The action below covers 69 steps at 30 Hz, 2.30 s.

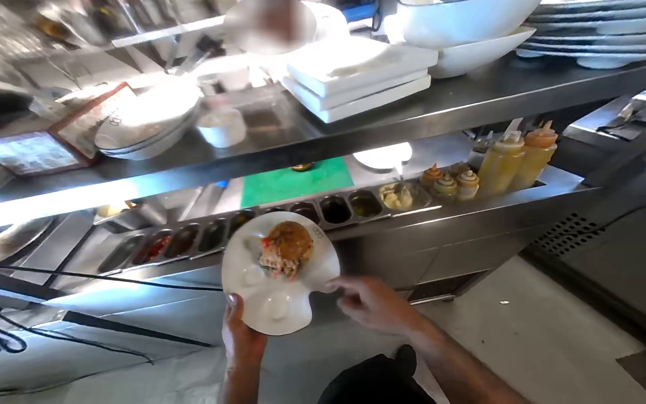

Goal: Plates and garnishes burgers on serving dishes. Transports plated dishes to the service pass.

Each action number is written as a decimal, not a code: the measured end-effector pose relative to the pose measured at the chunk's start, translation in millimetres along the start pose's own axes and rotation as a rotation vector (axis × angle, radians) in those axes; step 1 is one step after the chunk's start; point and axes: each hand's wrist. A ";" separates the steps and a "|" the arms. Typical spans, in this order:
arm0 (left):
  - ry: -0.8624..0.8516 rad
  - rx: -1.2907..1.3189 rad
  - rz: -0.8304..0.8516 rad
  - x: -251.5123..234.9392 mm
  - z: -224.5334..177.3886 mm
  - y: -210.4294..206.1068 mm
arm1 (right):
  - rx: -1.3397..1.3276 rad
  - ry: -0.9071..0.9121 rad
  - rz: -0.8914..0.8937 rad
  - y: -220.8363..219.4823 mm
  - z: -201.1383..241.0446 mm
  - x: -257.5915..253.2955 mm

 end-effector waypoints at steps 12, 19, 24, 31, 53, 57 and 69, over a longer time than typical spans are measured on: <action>0.019 -0.003 -0.009 3.2 2.4 1.4 | -0.037 -0.001 -0.003 -2.2 3.1 1.8; 0.035 0.017 0.002 4.9 3.1 3.9 | -0.036 0.018 -0.027 -4.8 2.3 3.7; 0.031 0.005 0.013 3.4 4.7 6.3 | -0.045 0.030 -0.037 -6.5 1.3 4.6; 0.032 0.018 0.000 4.2 4.6 4.8 | -0.035 0.036 -0.039 -5.6 3.6 6.8; 0.036 -0.005 0.028 12.9 4.9 -5.4 | -0.056 0.036 -0.047 -1.1 2.1 21.6; 0.045 -0.004 0.045 14.0 6.5 -8.2 | -0.053 0.039 -0.045 -0.7 0.5 24.0; 0.051 0.006 0.069 16.0 10.6 -18.5 | -0.091 0.026 -0.099 5.3 -8.2 31.3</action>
Point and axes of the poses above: each hand's wrist, its own x-axis away from the middle knuckle, its own y-axis out of the back of the hand, z = x × y, and after that the axes turned 10 degrees about -y, right-handed
